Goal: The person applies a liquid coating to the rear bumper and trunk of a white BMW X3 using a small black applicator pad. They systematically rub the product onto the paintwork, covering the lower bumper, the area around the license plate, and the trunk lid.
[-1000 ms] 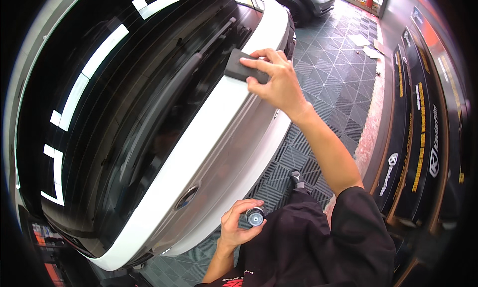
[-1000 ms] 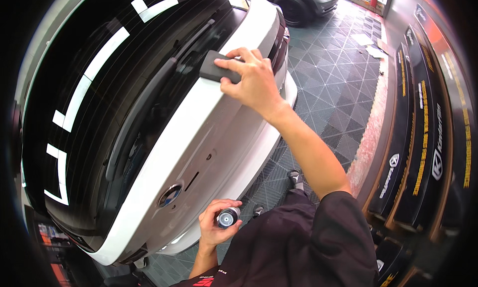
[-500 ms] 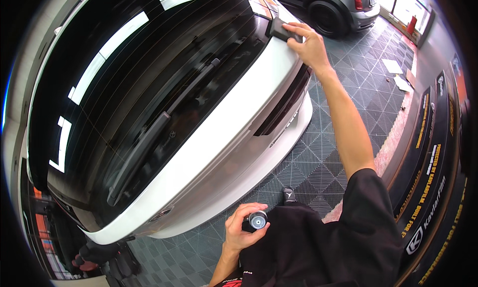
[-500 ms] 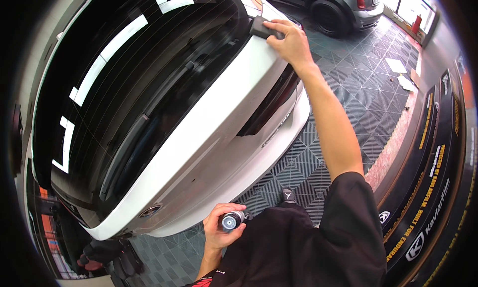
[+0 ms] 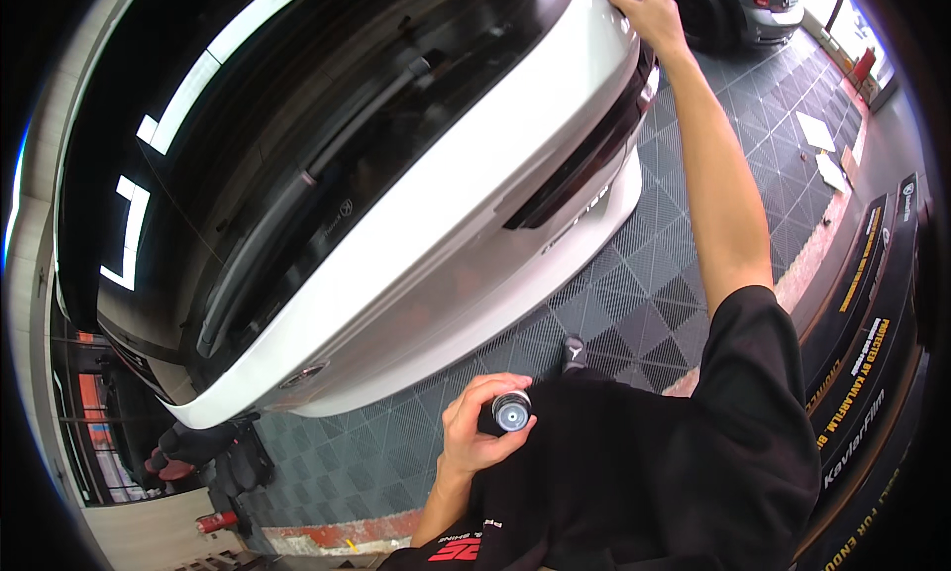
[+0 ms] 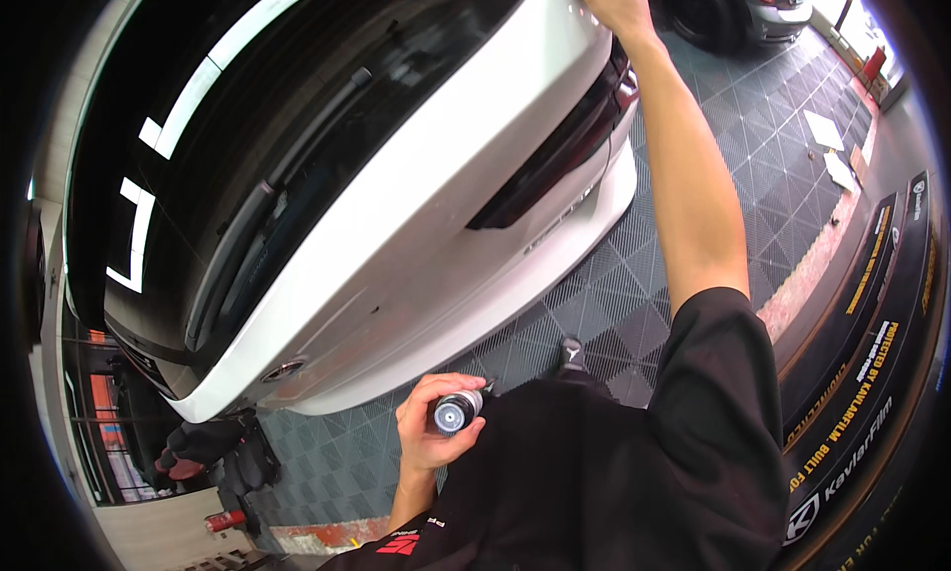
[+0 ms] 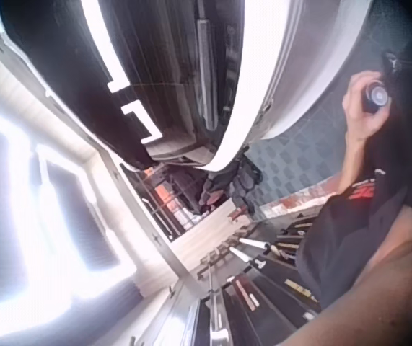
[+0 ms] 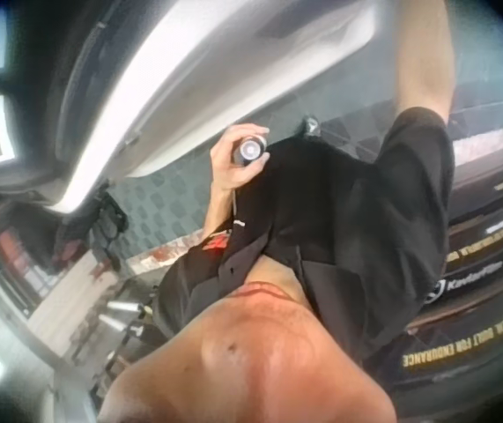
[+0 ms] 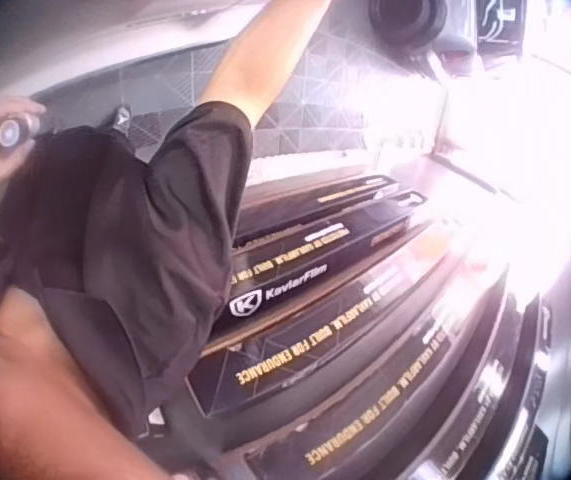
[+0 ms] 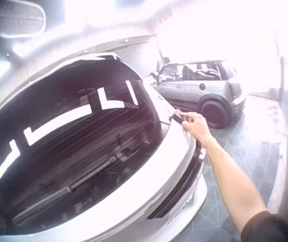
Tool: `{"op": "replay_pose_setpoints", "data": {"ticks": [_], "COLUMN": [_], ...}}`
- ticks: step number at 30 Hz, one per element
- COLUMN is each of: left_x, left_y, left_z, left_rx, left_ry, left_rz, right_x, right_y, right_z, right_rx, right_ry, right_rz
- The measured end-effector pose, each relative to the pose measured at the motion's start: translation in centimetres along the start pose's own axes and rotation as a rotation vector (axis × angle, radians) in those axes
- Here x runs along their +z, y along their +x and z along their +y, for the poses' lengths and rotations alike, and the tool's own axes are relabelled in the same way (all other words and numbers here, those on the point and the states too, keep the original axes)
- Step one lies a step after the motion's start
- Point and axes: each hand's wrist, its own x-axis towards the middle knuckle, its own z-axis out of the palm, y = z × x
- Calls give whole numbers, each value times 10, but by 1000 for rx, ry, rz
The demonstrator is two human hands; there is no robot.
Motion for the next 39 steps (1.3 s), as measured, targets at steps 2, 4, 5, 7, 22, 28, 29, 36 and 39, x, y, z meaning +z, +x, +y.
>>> {"op": "replay_pose_setpoints", "data": {"ticks": [2, 4, 5, 7, 22, 28, 29, 36, 39], "left_x": [1, -1, -2, -4, -65, -87, -88, -85, -73], "left_y": [-2, -3, -3, -2, -36, -59, -59, -56, -46], "left_z": [-3, -5, -5, -5, -3, 7, 6, -3, -9], "left_rx": [13, 26, 28, 46, 192, 183, 187, 163, 154], "left_ry": [-13, -9, -21, -35, -156, -174, -168, -147, -77], "left_rz": [-35, -83, -100, -133, -190, -176, -176, -86, -80], "right_x": [-3, -3, -4, -8, 46, 61, 59, 22, 6], "right_y": [-13, -41, -56, -85, -297, -363, -364, -299, -255], "right_z": [7, -11, -22, -49, -244, -307, -305, -233, -190], "right_rx": [-101, -78, -35, 36, -179, -367, -388, -403, -363], "right_ry": [-64, -126, -102, -56, -97, -25, -5, -78, -89], "right_rz": [99, 137, 125, 109, 142, -28, -33, 41, 67]}}
